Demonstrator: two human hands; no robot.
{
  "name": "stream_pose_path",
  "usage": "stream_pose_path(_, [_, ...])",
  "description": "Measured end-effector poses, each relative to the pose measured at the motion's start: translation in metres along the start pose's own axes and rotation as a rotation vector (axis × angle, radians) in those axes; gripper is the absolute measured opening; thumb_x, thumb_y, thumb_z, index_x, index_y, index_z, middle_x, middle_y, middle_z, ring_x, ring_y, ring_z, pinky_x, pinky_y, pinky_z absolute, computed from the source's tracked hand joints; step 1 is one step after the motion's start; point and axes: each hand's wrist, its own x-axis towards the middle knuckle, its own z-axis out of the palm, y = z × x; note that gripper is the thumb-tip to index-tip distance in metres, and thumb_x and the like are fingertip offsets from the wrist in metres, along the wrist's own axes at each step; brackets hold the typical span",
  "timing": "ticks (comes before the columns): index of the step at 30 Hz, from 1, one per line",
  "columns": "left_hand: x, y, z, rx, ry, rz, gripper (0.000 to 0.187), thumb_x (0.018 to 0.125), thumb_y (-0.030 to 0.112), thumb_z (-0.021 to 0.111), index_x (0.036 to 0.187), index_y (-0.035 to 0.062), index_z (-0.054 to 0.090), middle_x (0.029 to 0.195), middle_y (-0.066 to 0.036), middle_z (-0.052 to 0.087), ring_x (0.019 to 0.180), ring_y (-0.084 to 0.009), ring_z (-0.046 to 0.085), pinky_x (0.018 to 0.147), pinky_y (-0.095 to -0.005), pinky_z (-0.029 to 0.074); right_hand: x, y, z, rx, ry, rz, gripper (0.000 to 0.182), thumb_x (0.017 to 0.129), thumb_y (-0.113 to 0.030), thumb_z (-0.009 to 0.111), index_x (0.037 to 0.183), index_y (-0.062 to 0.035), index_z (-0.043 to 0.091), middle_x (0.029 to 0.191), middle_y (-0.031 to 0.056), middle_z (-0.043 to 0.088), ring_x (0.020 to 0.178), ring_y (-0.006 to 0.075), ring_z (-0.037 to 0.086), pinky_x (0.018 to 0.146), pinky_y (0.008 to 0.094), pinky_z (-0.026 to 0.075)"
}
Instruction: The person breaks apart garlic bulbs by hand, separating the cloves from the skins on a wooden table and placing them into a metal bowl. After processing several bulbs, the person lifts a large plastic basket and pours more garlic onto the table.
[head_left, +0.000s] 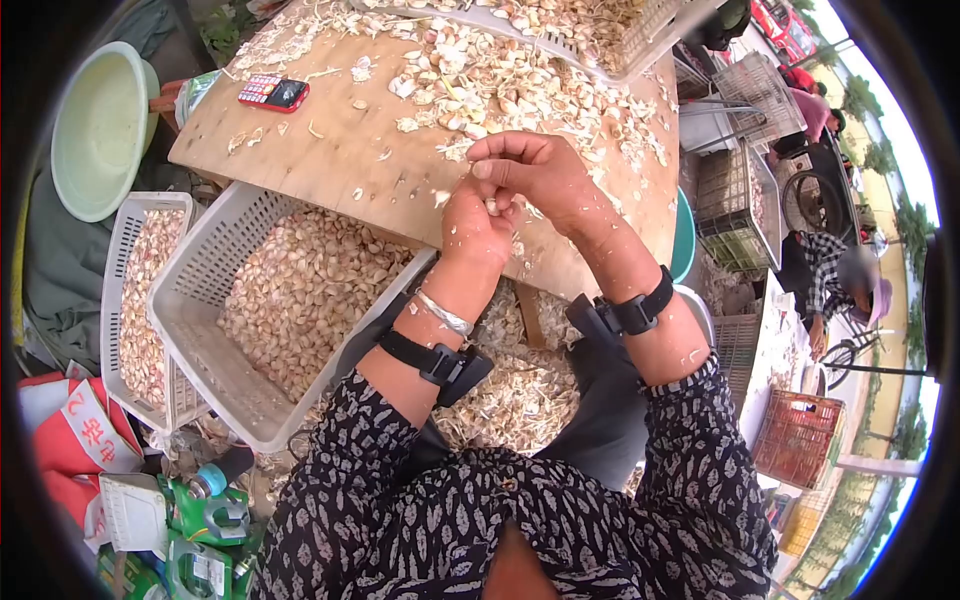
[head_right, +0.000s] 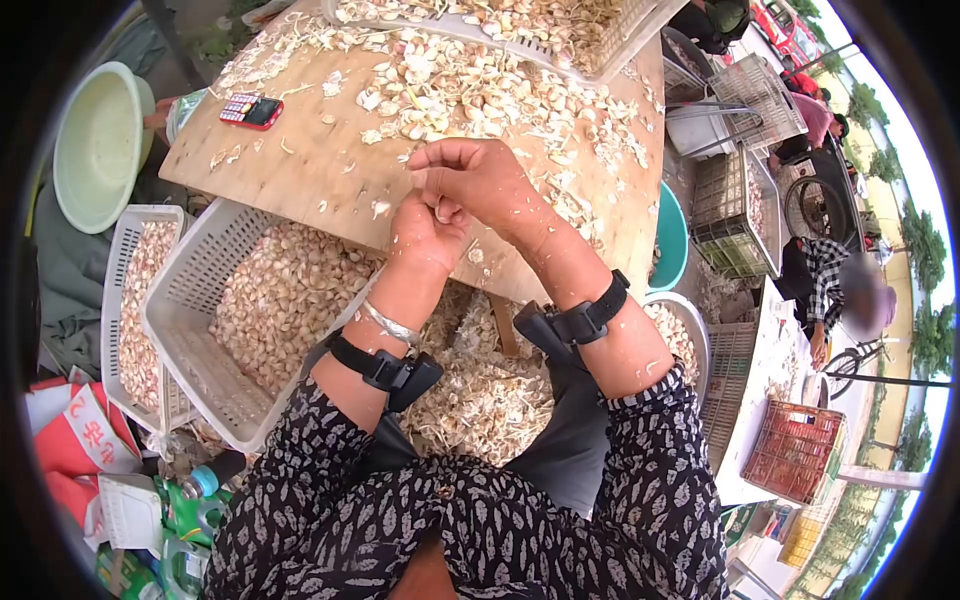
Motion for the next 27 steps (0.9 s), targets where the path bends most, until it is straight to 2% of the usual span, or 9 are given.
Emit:
stream_pose_path(1, [0.002, 0.0, -0.002, -0.024, -0.019, 0.0, 0.017, 0.09, 0.019, 0.054, 0.101, 0.0067, 0.055, 0.079, 0.0, 0.049, 0.06, -0.011, 0.042, 0.052, -0.0228, 0.034, 0.017, 0.008, -0.011, 0.002, -0.01, -0.001, 0.014, 0.086, -0.008, 0.06, 0.096, -0.0003, 0.065, 0.074, 0.0015, 0.062, 0.058, 0.0073, 0.055, 0.055, 0.0212, 0.046])
stream_pose_path(3, [-0.009, 0.008, 0.011, -0.001, 0.107, 0.041, 0.013, 0.092, 0.019, 0.051, 0.098, 0.0084, 0.055, 0.074, 0.0, 0.05, 0.058, -0.0113, 0.041, 0.053, -0.0249, 0.031, 0.065, 0.039, -0.06, -0.161, 0.413, -0.092, 0.014, 0.081, -0.009, 0.064, 0.092, -0.0018, 0.068, 0.068, 0.0025, 0.065, 0.055, 0.0083, 0.057, 0.052, 0.0234, 0.046])
stream_pose_path(6, [-0.004, 0.016, 0.011, -0.007, 0.112, 0.091, 0.013, 0.091, 0.018, 0.052, 0.098, 0.008, 0.055, 0.074, 0.0, 0.05, 0.058, -0.0119, 0.041, 0.053, -0.0253, 0.032, 0.098, 0.072, -0.101, -0.874, 0.394, -0.298, 0.021, 0.074, -0.015, 0.064, 0.093, -0.0051, 0.067, 0.076, 0.0147, 0.065, 0.065, 0.0247, 0.063, 0.062, 0.0344, 0.049])
stream_pose_path(9, [-0.001, 0.021, 0.012, -0.007, 0.073, 0.103, 0.013, 0.091, 0.019, 0.052, 0.099, 0.0077, 0.054, 0.074, 0.0, 0.05, 0.058, -0.0123, 0.041, 0.052, -0.0259, 0.032, 0.109, 0.082, -0.098, -1.282, 0.349, -0.407, 0.022, 0.074, -0.016, 0.064, 0.093, -0.0052, 0.066, 0.081, 0.0168, 0.065, 0.072, 0.0298, 0.064, 0.066, 0.036, 0.049])
stream_pose_path(11, [-0.002, 0.019, 0.015, 0.01, 0.063, 0.087, 0.014, 0.091, 0.019, 0.052, 0.099, 0.0076, 0.054, 0.075, -0.001, 0.05, 0.058, -0.0125, 0.041, 0.052, -0.0265, 0.032, 0.103, 0.083, -0.097, -1.227, 0.366, -0.344, 0.021, 0.075, -0.015, 0.065, 0.093, -0.0039, 0.066, 0.081, 0.0133, 0.066, 0.067, 0.0236, 0.063, 0.064, 0.0331, 0.049])
stream_pose_path(14, [-0.001, 0.017, 0.009, 0.009, 0.026, 0.079, 0.015, 0.091, 0.02, 0.052, 0.099, 0.0078, 0.054, 0.075, -0.001, 0.05, 0.058, -0.0125, 0.041, 0.052, -0.0267, 0.033, 0.064, 0.061, -0.095, -0.38, 0.376, -0.022, 0.017, 0.08, -0.01, 0.065, 0.093, 0.0005, 0.065, 0.076, 0.0004, 0.061, 0.06, 0.0073, 0.052, 0.058, 0.0219, 0.045])
stream_pose_path(18, [0.001, 0.007, 0.0, 0.016, -0.036, 0.022, 0.023, 0.094, 0.029, 0.049, 0.101, 0.0073, 0.053, 0.078, -0.003, 0.051, 0.059, -0.0137, 0.044, 0.053, -0.0267, 0.035, 0.006, 0.058, -0.097, 0.121, 0.321, -0.041, 0.023, 0.082, -0.006, 0.062, 0.103, 0.0043, 0.061, 0.079, 0.001, 0.062, 0.059, 0.0077, 0.052, 0.057, 0.0207, 0.044])
stream_pose_path(22, [-0.015, -0.008, 0.01, 0.106, 0.009, -0.085, 0.039, 0.095, 0.044, 0.045, 0.106, 0.007, 0.05, 0.085, -0.008, 0.058, 0.065, -0.0181, 0.053, 0.056, -0.028, 0.041, -0.038, 0.029, -0.051, 0.038, 0.316, -0.068, 0.019, 0.082, -0.007, 0.064, 0.099, 0.0018, 0.064, 0.076, 0.0008, 0.062, 0.057, 0.0068, 0.053, 0.055, 0.0199, 0.044])
stream_pose_path(27, [-0.02, -0.002, 0.015, 0.103, 0.034, -0.124, 0.029, 0.093, 0.036, 0.052, 0.102, 0.0088, 0.052, 0.079, -0.004, 0.056, 0.058, -0.0144, 0.049, 0.049, -0.0257, 0.037, 0.021, 0.04, -0.075, -0.24, 0.561, -0.116, 0.019, 0.083, -0.017, 0.064, 0.092, -0.0007, 0.069, 0.068, 0.0012, 0.063, 0.055, 0.0059, 0.055, 0.05, 0.0207, 0.045])
